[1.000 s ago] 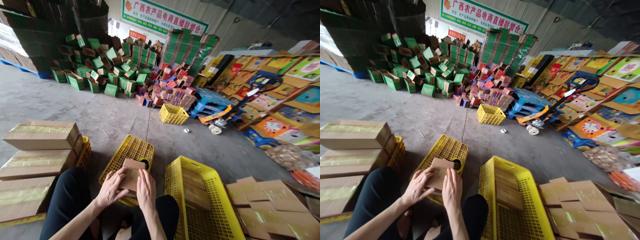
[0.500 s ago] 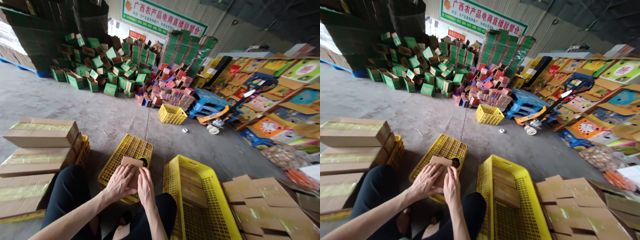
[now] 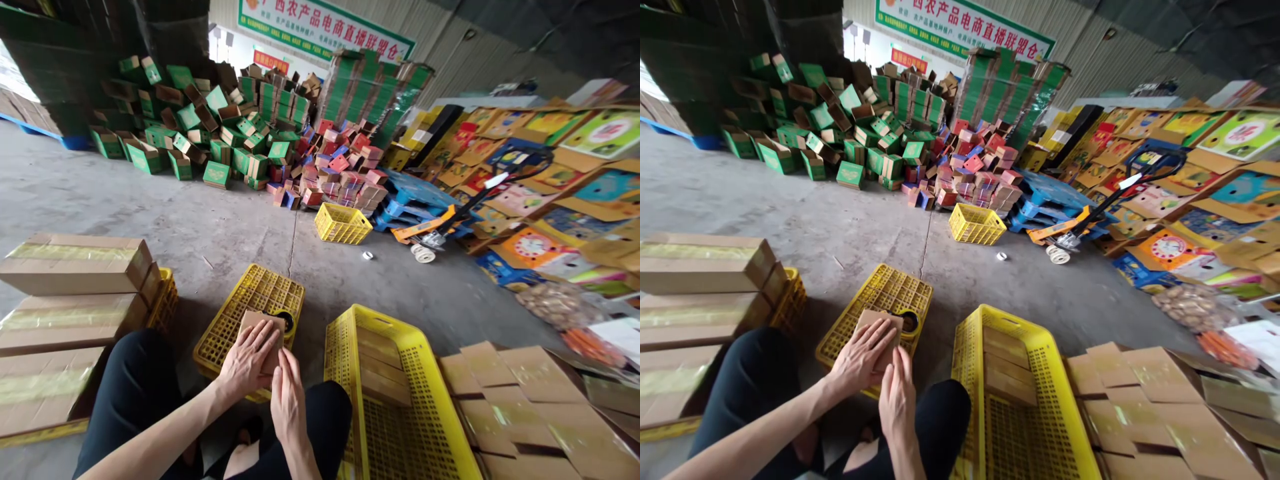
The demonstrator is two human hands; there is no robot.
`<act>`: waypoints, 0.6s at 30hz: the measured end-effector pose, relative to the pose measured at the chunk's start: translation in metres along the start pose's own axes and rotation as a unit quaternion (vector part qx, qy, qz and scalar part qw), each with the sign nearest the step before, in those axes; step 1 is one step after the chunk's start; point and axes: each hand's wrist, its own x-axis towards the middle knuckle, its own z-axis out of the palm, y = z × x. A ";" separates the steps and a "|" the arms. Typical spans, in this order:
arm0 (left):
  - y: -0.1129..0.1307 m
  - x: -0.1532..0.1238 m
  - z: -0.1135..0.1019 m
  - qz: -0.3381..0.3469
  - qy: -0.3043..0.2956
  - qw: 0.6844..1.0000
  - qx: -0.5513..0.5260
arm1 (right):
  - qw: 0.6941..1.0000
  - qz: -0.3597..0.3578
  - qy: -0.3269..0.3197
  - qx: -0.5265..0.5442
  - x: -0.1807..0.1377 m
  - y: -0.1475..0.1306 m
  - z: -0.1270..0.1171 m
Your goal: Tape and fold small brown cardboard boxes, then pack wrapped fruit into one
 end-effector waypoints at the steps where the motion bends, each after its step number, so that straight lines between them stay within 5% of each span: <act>1: 0.000 0.000 -0.001 -0.001 0.000 1.000 0.002 | 1.000 0.006 0.009 0.005 -0.004 0.000 0.001; 6: -0.003 0.001 -0.001 0.009 0.006 1.000 0.014 | 0.999 0.020 0.044 0.021 -0.010 0.005 0.011; 18: -0.017 -0.009 0.005 0.121 0.084 0.988 -0.042 | 0.999 0.016 0.042 0.027 0.042 0.020 0.023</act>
